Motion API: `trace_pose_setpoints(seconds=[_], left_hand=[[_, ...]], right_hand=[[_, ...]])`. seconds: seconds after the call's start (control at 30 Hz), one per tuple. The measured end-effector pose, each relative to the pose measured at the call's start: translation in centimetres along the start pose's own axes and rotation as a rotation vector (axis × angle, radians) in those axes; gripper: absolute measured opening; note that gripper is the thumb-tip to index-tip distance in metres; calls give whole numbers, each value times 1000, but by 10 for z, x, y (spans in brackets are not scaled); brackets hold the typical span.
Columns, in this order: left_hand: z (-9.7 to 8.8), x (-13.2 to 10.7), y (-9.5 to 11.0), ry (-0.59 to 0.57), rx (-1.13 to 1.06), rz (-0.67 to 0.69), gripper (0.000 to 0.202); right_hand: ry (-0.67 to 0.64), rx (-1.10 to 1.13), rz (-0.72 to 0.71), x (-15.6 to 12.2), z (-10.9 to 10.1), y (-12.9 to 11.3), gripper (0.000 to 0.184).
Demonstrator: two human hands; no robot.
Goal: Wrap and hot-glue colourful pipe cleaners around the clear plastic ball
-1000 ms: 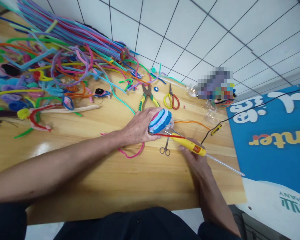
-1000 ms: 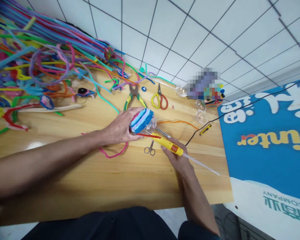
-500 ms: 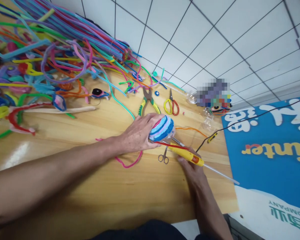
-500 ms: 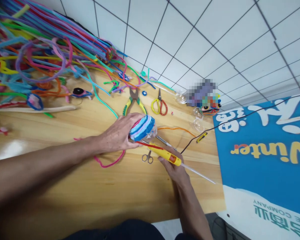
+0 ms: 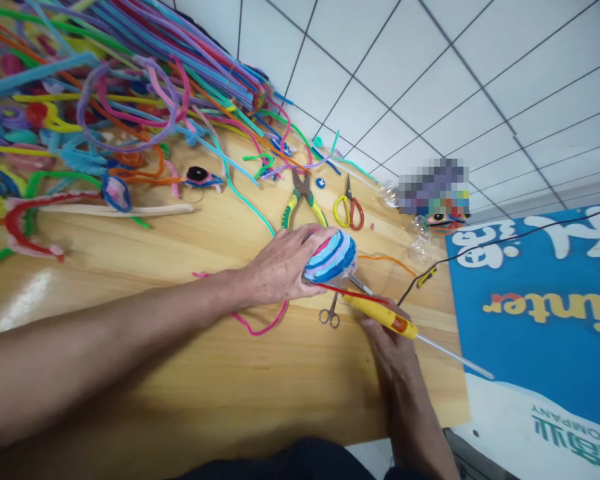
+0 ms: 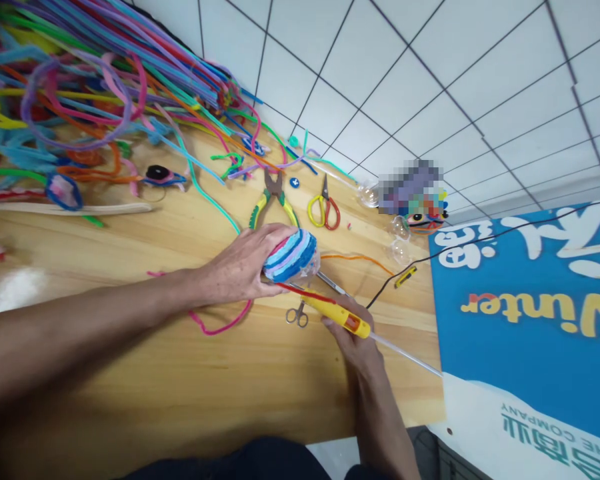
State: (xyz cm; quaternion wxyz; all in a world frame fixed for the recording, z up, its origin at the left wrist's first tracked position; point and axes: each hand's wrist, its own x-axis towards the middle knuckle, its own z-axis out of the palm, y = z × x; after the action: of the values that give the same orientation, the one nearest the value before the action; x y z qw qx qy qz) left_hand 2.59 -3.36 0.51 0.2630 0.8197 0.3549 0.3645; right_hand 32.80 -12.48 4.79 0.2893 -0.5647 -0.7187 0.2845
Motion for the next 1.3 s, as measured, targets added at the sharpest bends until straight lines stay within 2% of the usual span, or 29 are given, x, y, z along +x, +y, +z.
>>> trace_pose_setpoints(seconds=[0.47,0.67,0.97,1.3], left_hand=[[1,0,-1,22,9,46,98],[-2,0,0,-4,-11,18,100],[-1,0,1,-2,-26,10,98],[-1,1,1,-2,-9,9,97]], right_hand=[[10,-46,-18,1,0,-1,21],[-9,-28,-8,1,1,-5,15],[-26,-45,9,-1,7,-6,18],[-4,-57,-14,1,-7,-2,24]])
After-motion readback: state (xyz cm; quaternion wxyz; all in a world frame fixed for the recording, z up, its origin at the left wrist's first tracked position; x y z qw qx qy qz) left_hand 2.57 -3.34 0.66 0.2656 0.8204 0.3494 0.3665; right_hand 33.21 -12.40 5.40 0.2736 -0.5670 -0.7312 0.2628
